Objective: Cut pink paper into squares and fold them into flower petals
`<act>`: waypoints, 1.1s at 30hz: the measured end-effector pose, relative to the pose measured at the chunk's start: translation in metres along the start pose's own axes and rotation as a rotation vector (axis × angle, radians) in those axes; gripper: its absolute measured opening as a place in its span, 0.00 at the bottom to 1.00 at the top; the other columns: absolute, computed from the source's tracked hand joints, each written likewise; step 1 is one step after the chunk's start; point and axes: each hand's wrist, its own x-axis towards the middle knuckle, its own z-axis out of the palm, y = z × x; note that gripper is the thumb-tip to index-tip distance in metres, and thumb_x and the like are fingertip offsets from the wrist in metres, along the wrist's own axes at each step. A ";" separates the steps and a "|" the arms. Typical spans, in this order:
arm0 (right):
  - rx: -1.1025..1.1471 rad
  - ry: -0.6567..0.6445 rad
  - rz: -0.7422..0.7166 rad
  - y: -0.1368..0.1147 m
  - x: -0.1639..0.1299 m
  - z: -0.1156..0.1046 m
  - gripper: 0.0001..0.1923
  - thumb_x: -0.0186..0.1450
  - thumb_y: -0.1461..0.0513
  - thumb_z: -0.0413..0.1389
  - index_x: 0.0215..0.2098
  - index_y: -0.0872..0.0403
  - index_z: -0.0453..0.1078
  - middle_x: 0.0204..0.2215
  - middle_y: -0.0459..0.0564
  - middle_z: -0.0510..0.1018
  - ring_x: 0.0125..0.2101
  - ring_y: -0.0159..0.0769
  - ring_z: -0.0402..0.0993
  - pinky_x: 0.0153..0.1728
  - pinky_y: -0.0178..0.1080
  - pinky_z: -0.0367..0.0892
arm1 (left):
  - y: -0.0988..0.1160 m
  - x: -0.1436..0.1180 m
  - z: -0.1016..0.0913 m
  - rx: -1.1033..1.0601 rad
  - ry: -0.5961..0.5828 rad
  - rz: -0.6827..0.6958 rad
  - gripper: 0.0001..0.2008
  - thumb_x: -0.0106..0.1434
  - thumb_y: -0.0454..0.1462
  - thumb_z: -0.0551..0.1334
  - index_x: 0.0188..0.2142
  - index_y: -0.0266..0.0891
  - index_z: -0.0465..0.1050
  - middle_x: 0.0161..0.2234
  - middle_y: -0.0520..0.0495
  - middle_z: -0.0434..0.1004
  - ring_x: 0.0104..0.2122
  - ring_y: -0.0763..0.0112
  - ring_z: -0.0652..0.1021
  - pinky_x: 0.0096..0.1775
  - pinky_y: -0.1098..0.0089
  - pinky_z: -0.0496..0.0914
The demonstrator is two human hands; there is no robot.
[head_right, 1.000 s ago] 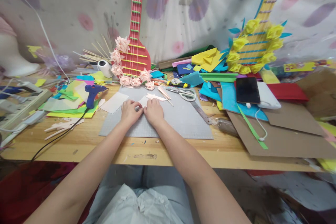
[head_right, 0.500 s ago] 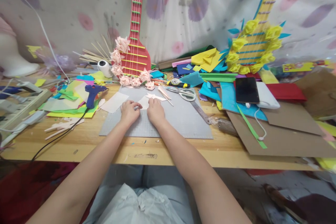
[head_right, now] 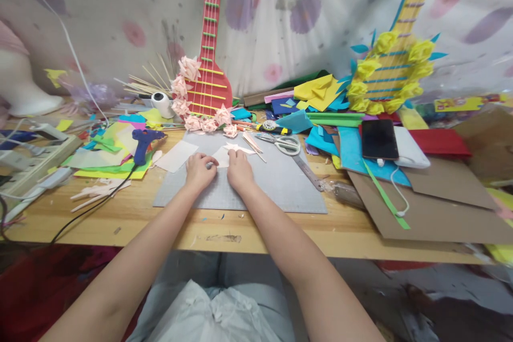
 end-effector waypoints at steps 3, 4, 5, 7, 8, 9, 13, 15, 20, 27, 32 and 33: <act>0.046 0.010 0.000 0.003 0.001 0.002 0.20 0.54 0.72 0.44 0.45 0.56 0.60 0.42 0.57 0.65 0.44 0.42 0.61 0.40 0.41 0.62 | -0.005 0.009 0.000 -0.069 0.049 -0.018 0.09 0.53 0.34 0.57 0.31 0.44 0.76 0.40 0.44 0.66 0.46 0.60 0.65 0.50 0.63 0.58; 0.072 0.020 -0.004 0.005 0.001 0.003 0.20 0.54 0.72 0.44 0.44 0.56 0.60 0.42 0.57 0.65 0.43 0.42 0.61 0.40 0.42 0.62 | -0.007 0.014 0.000 -0.100 0.069 -0.030 0.10 0.53 0.34 0.57 0.33 0.43 0.75 0.41 0.43 0.66 0.46 0.61 0.66 0.50 0.64 0.58; 0.108 0.032 -0.007 0.008 0.002 0.003 0.20 0.53 0.72 0.44 0.44 0.56 0.60 0.41 0.57 0.65 0.42 0.41 0.62 0.40 0.42 0.61 | -0.009 0.021 0.000 -0.132 0.081 -0.045 0.11 0.52 0.33 0.57 0.34 0.42 0.75 0.41 0.43 0.66 0.47 0.62 0.66 0.50 0.65 0.58; 0.207 0.065 0.006 0.013 0.004 0.005 0.20 0.51 0.72 0.43 0.42 0.55 0.61 0.39 0.55 0.66 0.40 0.40 0.63 0.40 0.41 0.62 | -0.009 0.036 -0.001 -0.202 0.039 -0.068 0.12 0.52 0.33 0.57 0.36 0.40 0.74 0.40 0.43 0.68 0.45 0.64 0.68 0.49 0.66 0.60; 0.267 0.086 0.027 0.017 0.006 0.006 0.19 0.51 0.71 0.43 0.41 0.55 0.61 0.37 0.53 0.66 0.38 0.38 0.64 0.39 0.41 0.62 | -0.009 0.044 0.000 -0.254 -0.009 -0.077 0.12 0.52 0.34 0.57 0.38 0.39 0.72 0.39 0.44 0.69 0.43 0.65 0.69 0.47 0.67 0.62; 0.329 0.108 0.056 0.020 0.008 0.007 0.19 0.50 0.71 0.43 0.40 0.55 0.61 0.36 0.52 0.66 0.36 0.37 0.65 0.39 0.41 0.62 | -0.007 0.051 0.000 -0.306 -0.049 -0.091 0.14 0.52 0.35 0.58 0.40 0.38 0.71 0.40 0.44 0.70 0.41 0.67 0.71 0.45 0.68 0.63; 0.513 0.196 0.150 0.030 0.014 0.011 0.16 0.47 0.70 0.45 0.35 0.55 0.61 0.32 0.49 0.67 0.31 0.34 0.65 0.36 0.39 0.62 | 0.005 0.073 0.003 -0.316 -0.163 -0.136 0.31 0.46 0.38 0.65 0.50 0.33 0.60 0.45 0.38 0.68 0.40 0.67 0.72 0.41 0.69 0.65; 0.562 0.226 0.162 0.032 0.016 0.013 0.16 0.46 0.70 0.45 0.33 0.55 0.61 0.32 0.48 0.66 0.29 0.33 0.64 0.36 0.38 0.62 | 0.011 0.078 0.003 -0.231 -0.238 -0.110 0.36 0.43 0.38 0.67 0.52 0.34 0.58 0.46 0.38 0.68 0.42 0.65 0.72 0.41 0.69 0.64; 0.635 0.261 0.202 0.031 0.017 0.011 0.15 0.46 0.70 0.46 0.32 0.54 0.60 0.31 0.47 0.65 0.27 0.30 0.62 0.34 0.37 0.62 | 0.023 0.080 0.000 -0.056 -0.396 -0.091 0.36 0.40 0.34 0.67 0.51 0.38 0.59 0.42 0.43 0.72 0.39 0.65 0.73 0.37 0.70 0.65; 0.658 0.268 0.228 0.032 0.017 0.010 0.15 0.45 0.70 0.46 0.32 0.54 0.61 0.30 0.46 0.64 0.27 0.30 0.61 0.34 0.37 0.61 | 0.022 0.078 -0.002 -0.067 -0.468 -0.035 0.05 0.47 0.33 0.60 0.27 0.38 0.70 0.28 0.48 0.75 0.30 0.68 0.74 0.31 0.72 0.65; 0.716 0.303 0.245 0.035 0.019 0.013 0.14 0.45 0.69 0.46 0.31 0.54 0.61 0.29 0.45 0.65 0.27 0.30 0.62 0.34 0.36 0.60 | 0.025 0.084 0.005 -0.111 -0.377 0.095 0.09 0.48 0.34 0.60 0.31 0.39 0.71 0.32 0.49 0.74 0.33 0.70 0.73 0.34 0.72 0.65; 0.745 0.319 0.258 0.037 0.020 0.014 0.14 0.45 0.69 0.45 0.31 0.54 0.61 0.29 0.45 0.65 0.28 0.31 0.62 0.34 0.36 0.60 | 0.027 0.084 0.005 -0.099 -0.380 0.113 0.10 0.48 0.36 0.61 0.33 0.39 0.70 0.34 0.48 0.74 0.33 0.70 0.73 0.35 0.72 0.65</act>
